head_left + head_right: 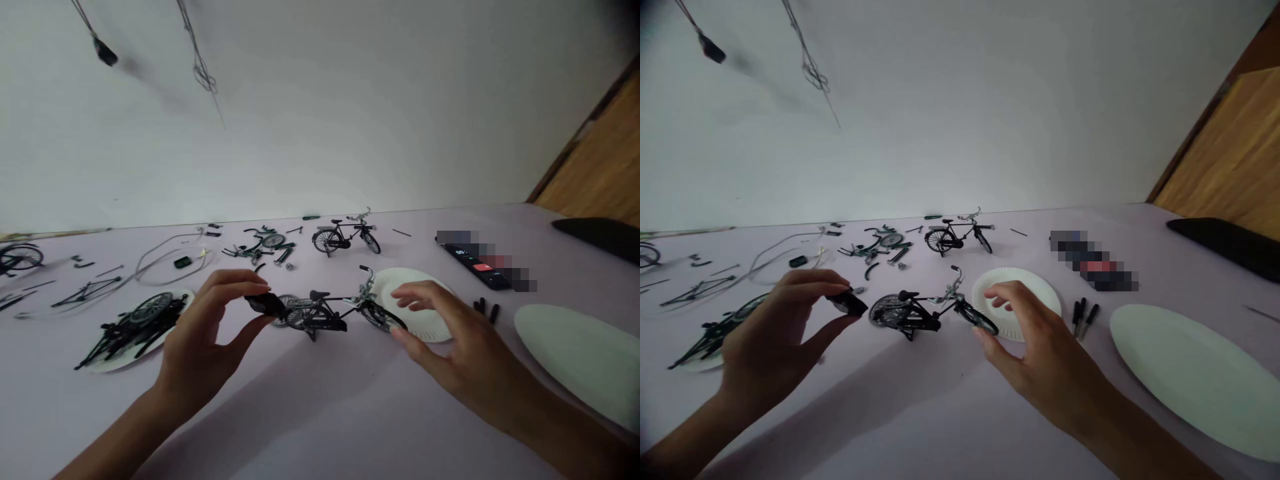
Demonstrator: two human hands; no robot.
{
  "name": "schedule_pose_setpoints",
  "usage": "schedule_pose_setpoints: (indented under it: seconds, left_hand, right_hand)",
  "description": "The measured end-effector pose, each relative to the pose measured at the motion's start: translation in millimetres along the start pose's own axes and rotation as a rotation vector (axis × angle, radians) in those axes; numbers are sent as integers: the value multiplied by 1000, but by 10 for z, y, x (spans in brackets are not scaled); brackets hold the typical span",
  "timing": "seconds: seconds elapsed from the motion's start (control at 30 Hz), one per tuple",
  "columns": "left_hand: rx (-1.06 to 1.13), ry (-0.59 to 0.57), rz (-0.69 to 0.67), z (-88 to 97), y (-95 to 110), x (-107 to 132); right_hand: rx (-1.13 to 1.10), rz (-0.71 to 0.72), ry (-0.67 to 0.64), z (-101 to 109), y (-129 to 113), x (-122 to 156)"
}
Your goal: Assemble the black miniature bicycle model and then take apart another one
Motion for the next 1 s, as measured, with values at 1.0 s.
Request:
schedule_pose_setpoints:
  seconds: [1.0]
  left_hand:
    - [-312,-61,-324,-281,34,94]
  right_hand:
    - [-11,39,-218,-277,50,59]
Point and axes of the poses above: each hand's wrist, its own x-axis away from the middle knuckle, its own z-axis out of the back of the hand, y = z × x, the point moved 3 cm from there along -x, towards the middle knuckle
